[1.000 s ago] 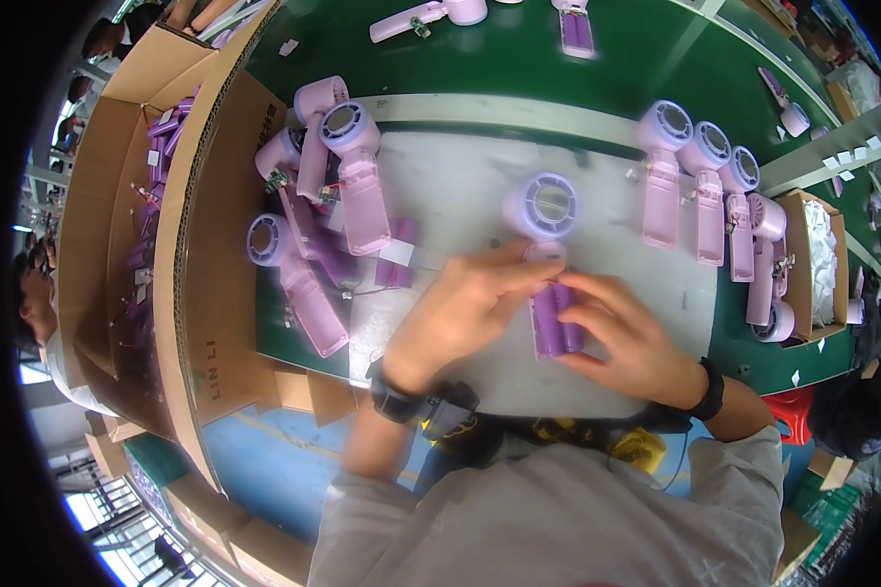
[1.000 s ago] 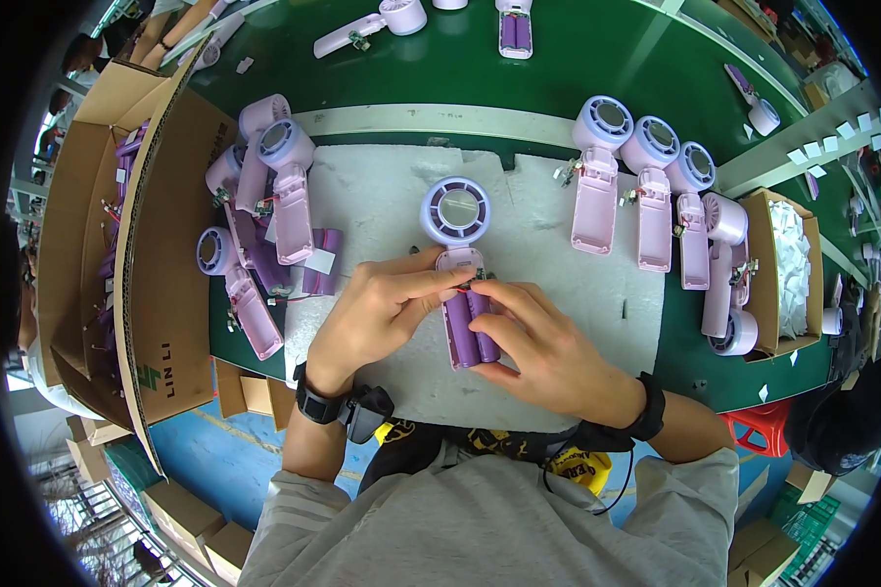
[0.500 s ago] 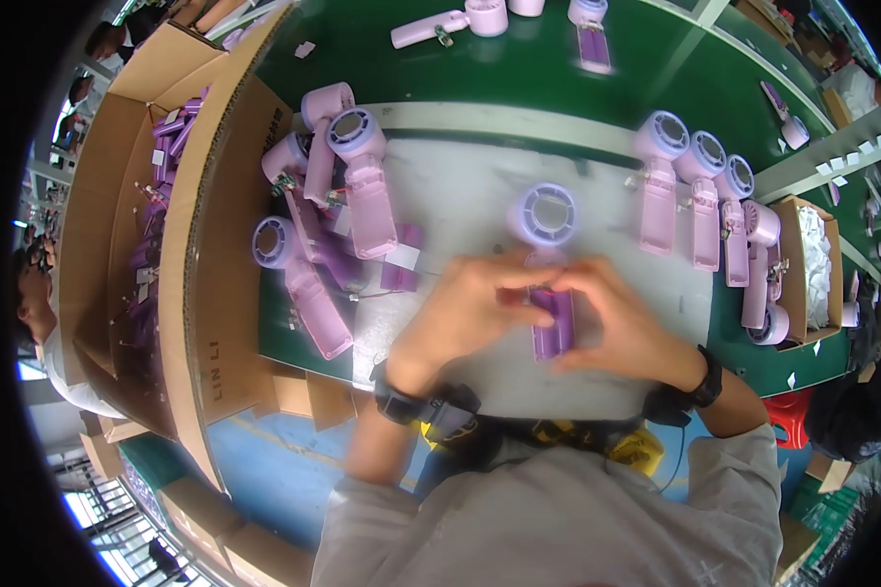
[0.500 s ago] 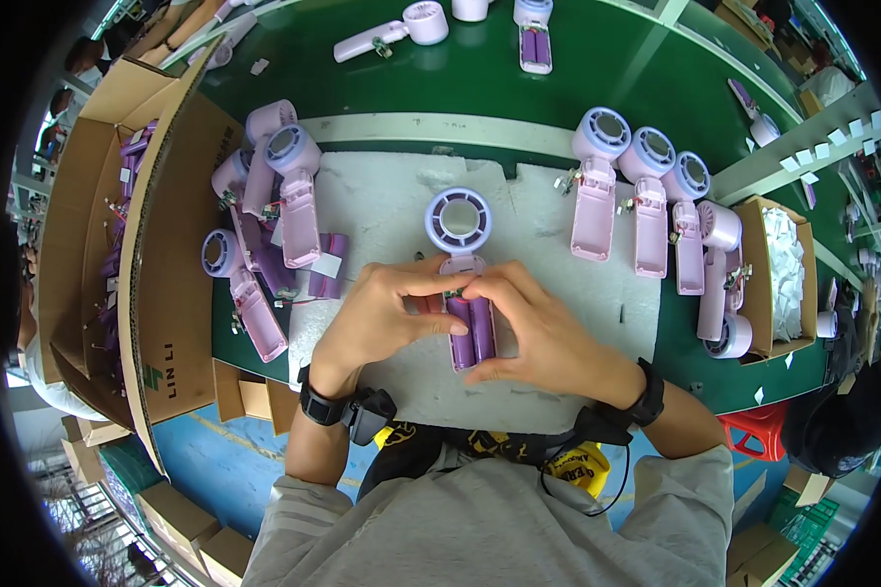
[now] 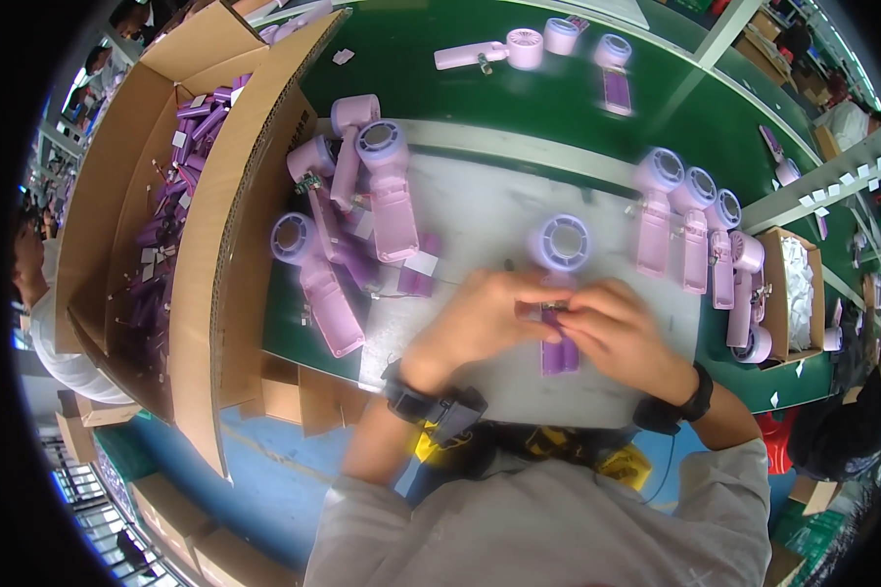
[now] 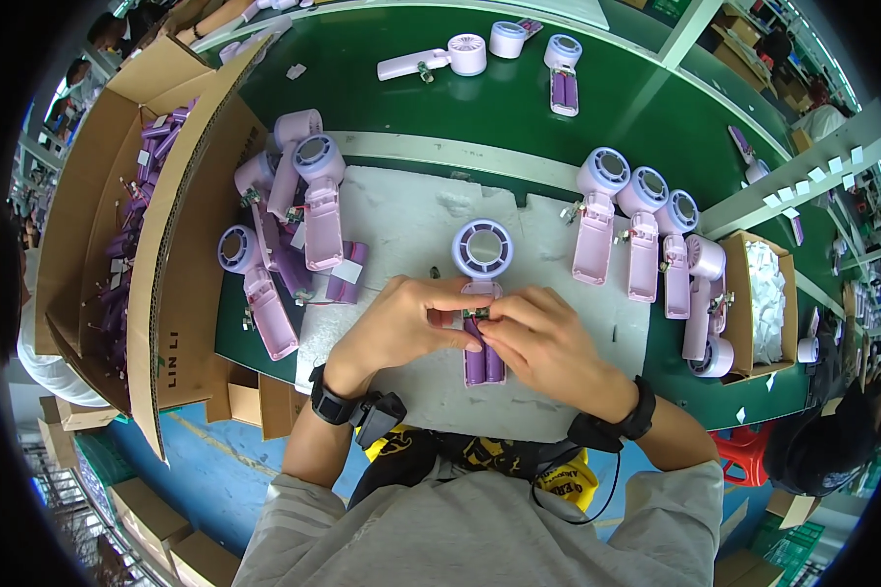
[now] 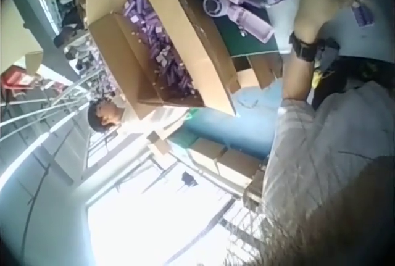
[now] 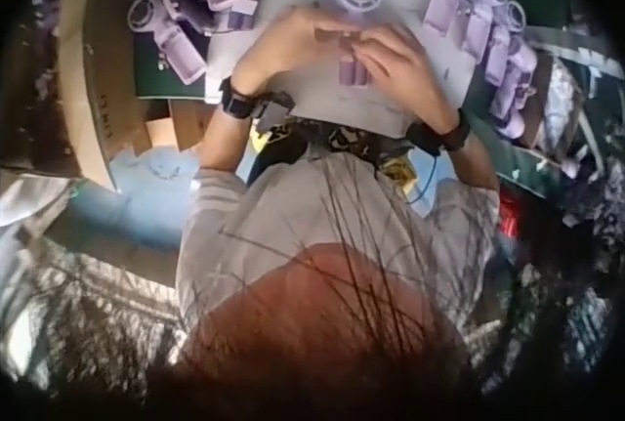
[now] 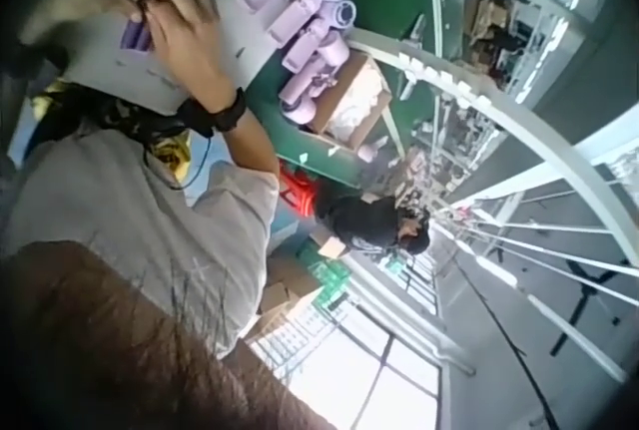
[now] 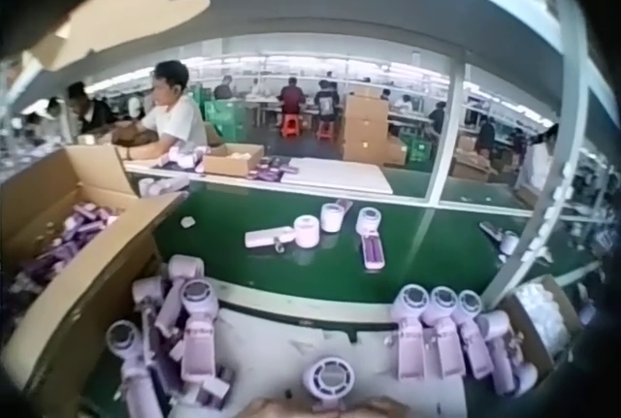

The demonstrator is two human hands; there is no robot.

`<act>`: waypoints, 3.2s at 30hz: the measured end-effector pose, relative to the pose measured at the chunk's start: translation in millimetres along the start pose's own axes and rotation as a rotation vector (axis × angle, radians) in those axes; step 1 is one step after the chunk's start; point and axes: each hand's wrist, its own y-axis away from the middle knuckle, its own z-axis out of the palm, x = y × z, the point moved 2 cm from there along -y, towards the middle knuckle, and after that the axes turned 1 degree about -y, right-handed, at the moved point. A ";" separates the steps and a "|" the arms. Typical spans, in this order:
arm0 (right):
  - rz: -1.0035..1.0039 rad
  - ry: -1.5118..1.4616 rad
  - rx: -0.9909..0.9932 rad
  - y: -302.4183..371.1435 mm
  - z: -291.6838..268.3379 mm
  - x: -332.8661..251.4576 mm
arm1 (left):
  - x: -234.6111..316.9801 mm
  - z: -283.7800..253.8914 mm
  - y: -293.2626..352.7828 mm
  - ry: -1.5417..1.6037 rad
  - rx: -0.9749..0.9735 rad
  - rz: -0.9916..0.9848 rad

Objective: The person reaches into a box for a battery, places it into a handheld fan casing, and fits a circuit board into the handle. After pressing the components into place, the person sets the fan aside and repeats the process.

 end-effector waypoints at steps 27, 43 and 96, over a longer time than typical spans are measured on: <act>0.261 0.708 -0.103 -219.6 -14.7 162.3 | 2.3 3.2 -3.6 -0.034 0.554 0.175; 0.112 0.673 -0.214 -215.1 -34.8 138.3 | 10.7 -0.3 4.0 0.104 0.599 0.176; 0.028 -0.162 0.172 -6.7 9.8 8.5 | 8.9 -2.2 5.9 0.066 -0.048 -0.104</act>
